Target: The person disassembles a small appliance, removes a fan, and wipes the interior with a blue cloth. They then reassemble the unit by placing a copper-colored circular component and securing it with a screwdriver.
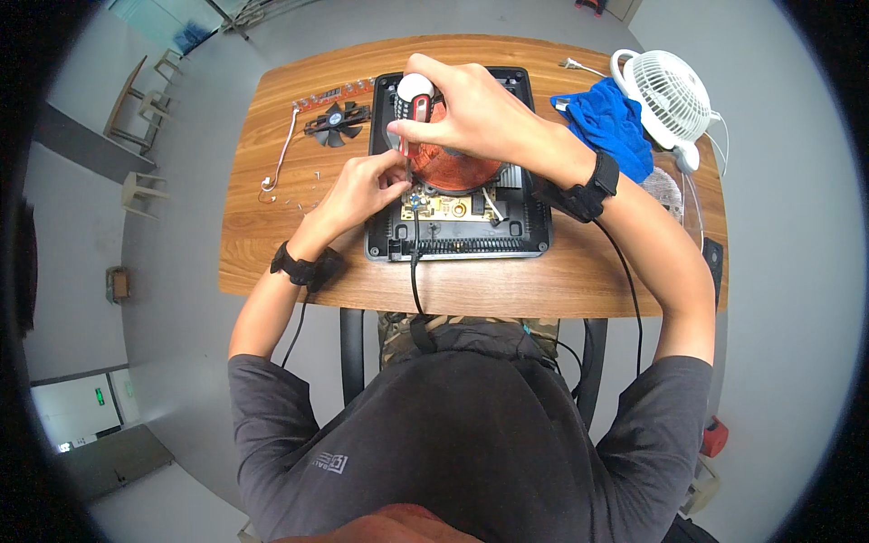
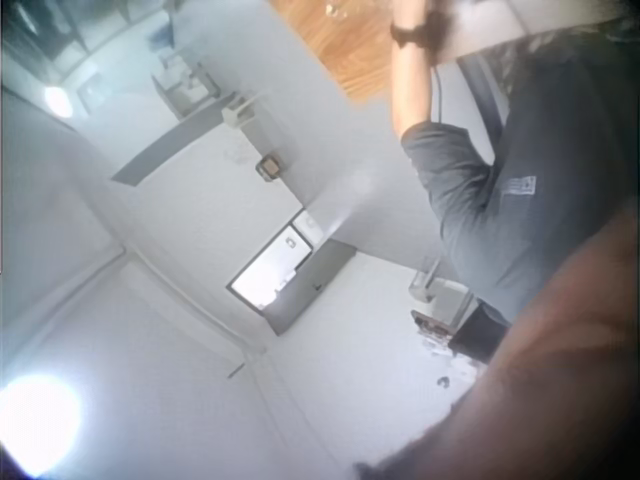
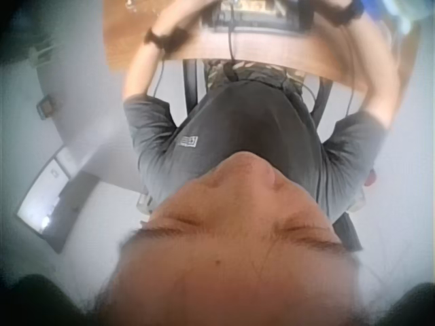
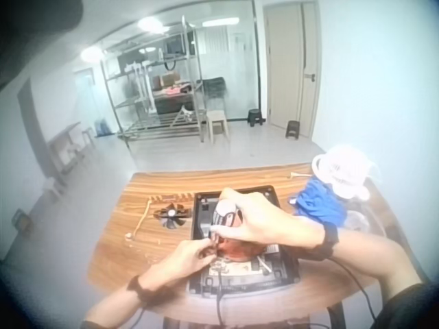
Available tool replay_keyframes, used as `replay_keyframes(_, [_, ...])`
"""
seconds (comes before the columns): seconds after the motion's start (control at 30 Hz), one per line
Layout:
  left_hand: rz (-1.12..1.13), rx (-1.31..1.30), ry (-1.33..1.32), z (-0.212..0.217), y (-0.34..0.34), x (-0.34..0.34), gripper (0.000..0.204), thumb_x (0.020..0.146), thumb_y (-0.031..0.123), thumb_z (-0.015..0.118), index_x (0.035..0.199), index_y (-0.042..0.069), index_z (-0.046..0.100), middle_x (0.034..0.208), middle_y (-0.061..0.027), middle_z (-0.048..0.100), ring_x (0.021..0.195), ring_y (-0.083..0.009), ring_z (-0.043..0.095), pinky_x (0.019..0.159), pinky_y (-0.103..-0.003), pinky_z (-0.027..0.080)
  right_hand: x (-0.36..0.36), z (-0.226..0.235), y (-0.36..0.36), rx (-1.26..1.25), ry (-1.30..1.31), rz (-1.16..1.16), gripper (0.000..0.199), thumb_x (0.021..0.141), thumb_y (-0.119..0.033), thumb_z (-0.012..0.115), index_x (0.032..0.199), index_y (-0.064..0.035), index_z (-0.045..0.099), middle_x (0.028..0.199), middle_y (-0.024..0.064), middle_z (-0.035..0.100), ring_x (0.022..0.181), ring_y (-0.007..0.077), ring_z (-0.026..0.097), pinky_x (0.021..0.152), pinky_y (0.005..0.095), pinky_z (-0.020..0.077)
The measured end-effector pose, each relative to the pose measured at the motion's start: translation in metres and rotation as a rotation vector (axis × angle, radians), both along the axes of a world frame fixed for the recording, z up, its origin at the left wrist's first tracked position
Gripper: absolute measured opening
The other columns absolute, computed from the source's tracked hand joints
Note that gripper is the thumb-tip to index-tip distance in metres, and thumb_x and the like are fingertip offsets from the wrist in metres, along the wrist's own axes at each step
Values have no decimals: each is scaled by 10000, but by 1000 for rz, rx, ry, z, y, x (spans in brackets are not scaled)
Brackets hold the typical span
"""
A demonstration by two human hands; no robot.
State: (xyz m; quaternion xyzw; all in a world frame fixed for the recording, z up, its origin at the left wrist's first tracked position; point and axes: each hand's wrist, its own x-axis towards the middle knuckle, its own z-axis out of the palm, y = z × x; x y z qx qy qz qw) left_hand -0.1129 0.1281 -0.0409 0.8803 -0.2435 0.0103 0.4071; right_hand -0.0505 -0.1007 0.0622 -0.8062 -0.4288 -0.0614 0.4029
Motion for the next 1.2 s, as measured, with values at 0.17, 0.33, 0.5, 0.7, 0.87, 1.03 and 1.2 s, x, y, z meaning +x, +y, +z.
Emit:
replay_keyframes(0.17, [-28,9,-15,6,1,-1,253,829,36,752,1049,-15,637,897,-183,717,826,-308,725,745,-389,582,-2,0,4,-4,-35,12,446,830,-351,813,1015,-26,569,717,184,655,656,370,662,586,400,501])
replay_keyframes(0.33, [-68,89,-111,0,13,1,372,805,96,771,1154,29,661,1084,-136,699,1051,-307,653,953,-422,504,0,-2,5,9,-36,-2,377,837,-272,821,1016,-38,586,718,70,631,612,136,584,570,289,479])
replay_keyframes(0.5, [-168,235,-68,1,26,-4,594,741,117,804,1292,76,586,1348,-96,551,1299,-291,465,1074,-450,339,0,0,2,28,-85,-41,346,842,-275,822,985,-50,602,721,34,619,600,89,555,536,256,444])
replay_keyframes(0.7, [-139,373,56,-11,26,-6,824,668,191,884,1379,114,474,1398,-83,456,1351,-296,394,1071,-455,292,-6,1,5,-80,-66,-94,363,820,-273,841,988,-50,609,701,4,596,584,57,509,519,231,413])
replay_keyframes(0.87, [-87,263,-37,-30,28,-4,792,651,213,892,1336,65,524,1335,-96,534,1299,-291,454,1029,-453,335,-7,-3,11,-108,-24,-76,378,804,-278,847,1002,-54,616,698,-3,597,574,58,502,512,228,406])
replay_keyframes(1.03, [-90,285,-1,-30,25,-4,678,675,154,871,1290,38,609,1309,-78,562,1289,-273,464,1020,-433,358,-2,-3,16,-132,-8,-54,390,794,-275,852,1018,-59,618,705,-4,602,574,58,502,513,227,407])
replay_keyframes(1.2, [-74,200,23,-33,23,-4,638,677,93,854,1270,28,627,1273,-74,568,1275,-277,470,1054,-448,367,1,13,20,-136,306,39,344,853,-287,764,1062,-34,660,1004,189,683,929,250,663,786,406,529])
